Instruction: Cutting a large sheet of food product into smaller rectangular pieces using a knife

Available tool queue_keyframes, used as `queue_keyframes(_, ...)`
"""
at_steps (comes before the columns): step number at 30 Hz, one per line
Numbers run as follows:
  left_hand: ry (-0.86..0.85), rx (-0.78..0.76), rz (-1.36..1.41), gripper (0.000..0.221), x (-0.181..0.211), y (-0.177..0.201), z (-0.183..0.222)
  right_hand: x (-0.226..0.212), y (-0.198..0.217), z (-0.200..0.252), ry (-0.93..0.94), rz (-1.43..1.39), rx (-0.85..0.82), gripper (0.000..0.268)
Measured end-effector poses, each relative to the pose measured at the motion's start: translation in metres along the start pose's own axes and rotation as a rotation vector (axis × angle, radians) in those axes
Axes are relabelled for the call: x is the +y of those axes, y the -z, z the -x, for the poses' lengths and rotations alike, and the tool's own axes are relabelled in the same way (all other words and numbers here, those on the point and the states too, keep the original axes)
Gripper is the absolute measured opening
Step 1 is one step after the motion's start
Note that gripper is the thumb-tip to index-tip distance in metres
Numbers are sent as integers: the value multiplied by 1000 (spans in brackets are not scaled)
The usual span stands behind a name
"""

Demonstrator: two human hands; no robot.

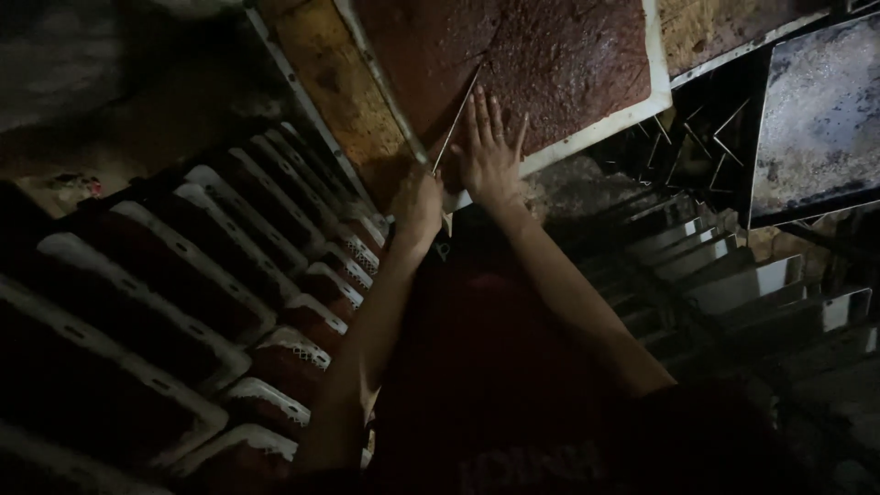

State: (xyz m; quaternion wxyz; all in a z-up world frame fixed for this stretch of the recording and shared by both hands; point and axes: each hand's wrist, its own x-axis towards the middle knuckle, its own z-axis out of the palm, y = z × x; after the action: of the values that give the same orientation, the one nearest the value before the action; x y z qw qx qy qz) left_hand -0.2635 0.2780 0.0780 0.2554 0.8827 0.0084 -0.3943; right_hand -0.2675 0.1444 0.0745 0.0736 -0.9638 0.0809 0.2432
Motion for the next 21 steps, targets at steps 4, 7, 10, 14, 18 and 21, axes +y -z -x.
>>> queue_keyframes(4,12,-21,-71,31,-13,-16,-4,-7,-18,10,-32,-44,41,74)
queue_keyframes(7,-22,21,-103,32,-20,-20,-6,-10,-14,6,-21,-16,89,76)
queue_keyframes(10,-4,-21,-45,30,-45,-15,33,-14,-14,18,-27,11,85,77)
queue_keyframes(14,401,-211,161,34,-64,-30,25,-17,-14,10,-34,15,80,79)
queue_keyframes(18,66,-42,-105,35,-120,-76,12,-20,-13,10,-54,-21,54,78)
queue_keyframes(21,94,-157,40,51,-158,-102,34,-16,-20,14,-51,-19,64,75)
